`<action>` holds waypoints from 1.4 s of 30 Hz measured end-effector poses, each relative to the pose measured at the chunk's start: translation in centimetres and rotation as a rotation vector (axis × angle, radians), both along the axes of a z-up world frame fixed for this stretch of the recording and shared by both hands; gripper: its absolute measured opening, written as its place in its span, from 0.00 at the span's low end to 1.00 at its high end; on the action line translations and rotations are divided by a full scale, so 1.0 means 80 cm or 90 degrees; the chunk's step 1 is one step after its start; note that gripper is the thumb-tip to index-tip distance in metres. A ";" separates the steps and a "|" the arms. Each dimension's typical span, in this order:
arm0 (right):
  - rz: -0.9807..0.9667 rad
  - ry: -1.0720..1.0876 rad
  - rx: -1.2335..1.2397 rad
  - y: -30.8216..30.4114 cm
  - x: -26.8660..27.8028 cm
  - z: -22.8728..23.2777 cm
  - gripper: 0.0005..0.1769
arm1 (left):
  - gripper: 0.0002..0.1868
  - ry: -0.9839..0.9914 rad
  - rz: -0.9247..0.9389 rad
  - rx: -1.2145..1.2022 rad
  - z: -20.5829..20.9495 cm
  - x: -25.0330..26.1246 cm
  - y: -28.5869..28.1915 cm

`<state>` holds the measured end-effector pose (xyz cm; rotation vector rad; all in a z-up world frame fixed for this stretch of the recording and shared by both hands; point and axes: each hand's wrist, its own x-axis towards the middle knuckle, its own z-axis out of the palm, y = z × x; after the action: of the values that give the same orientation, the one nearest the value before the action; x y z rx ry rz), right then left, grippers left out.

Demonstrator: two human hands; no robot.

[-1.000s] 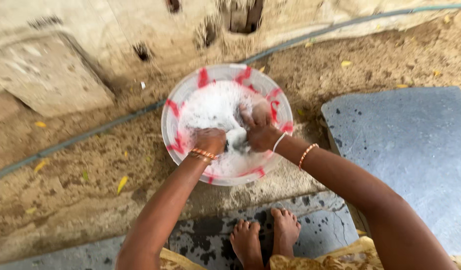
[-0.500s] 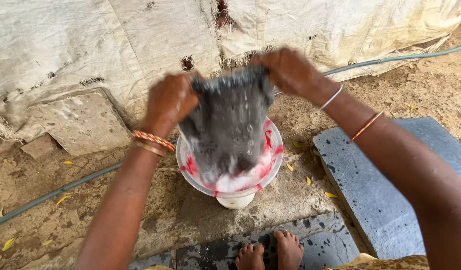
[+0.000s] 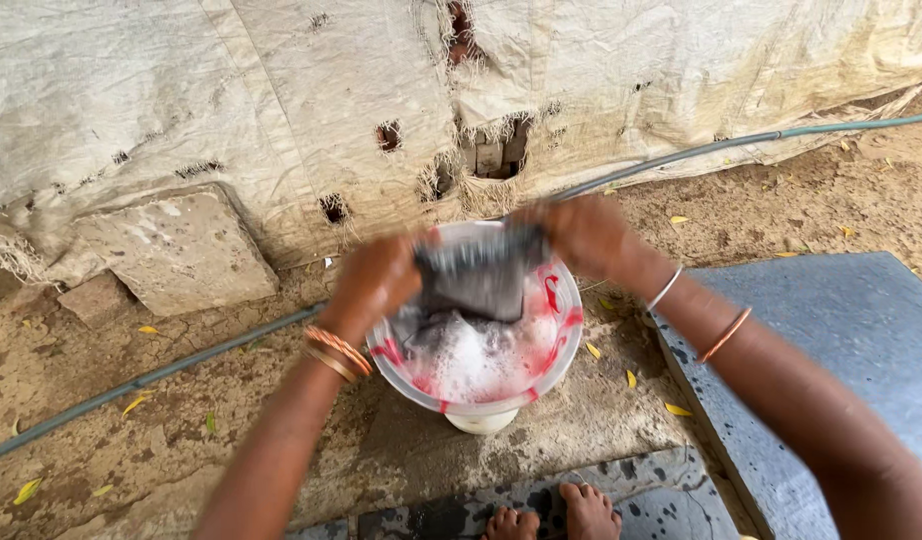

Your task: The person washes a piece of grey and white patterned cloth in a bucket of soapy water, repeatedly dipping the cloth, scrubbing it by hand, and wringing it out.

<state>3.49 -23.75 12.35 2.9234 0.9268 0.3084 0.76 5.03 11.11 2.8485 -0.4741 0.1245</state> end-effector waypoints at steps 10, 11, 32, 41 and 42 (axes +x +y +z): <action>0.051 0.462 -0.212 0.042 -0.010 -0.233 0.60 | 0.45 0.400 -0.059 0.187 -0.261 0.016 -0.058; 0.047 0.445 -0.236 0.045 -0.006 -0.246 0.56 | 0.46 0.419 -0.044 0.190 -0.272 0.021 -0.066; 0.040 -0.119 0.161 0.009 0.009 0.042 0.24 | 0.28 -0.072 -0.015 -0.271 0.014 -0.012 0.010; 0.135 -0.214 0.417 0.013 -0.036 0.042 0.16 | 0.29 -0.033 0.094 -0.321 0.030 -0.053 -0.015; 0.120 -0.193 0.413 0.013 -0.041 0.017 0.17 | 0.29 0.007 0.112 -0.314 0.006 -0.052 -0.016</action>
<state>0.19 -22.68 13.70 3.1716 1.2356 1.2348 -3.41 3.78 11.61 2.3973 -0.1576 0.2241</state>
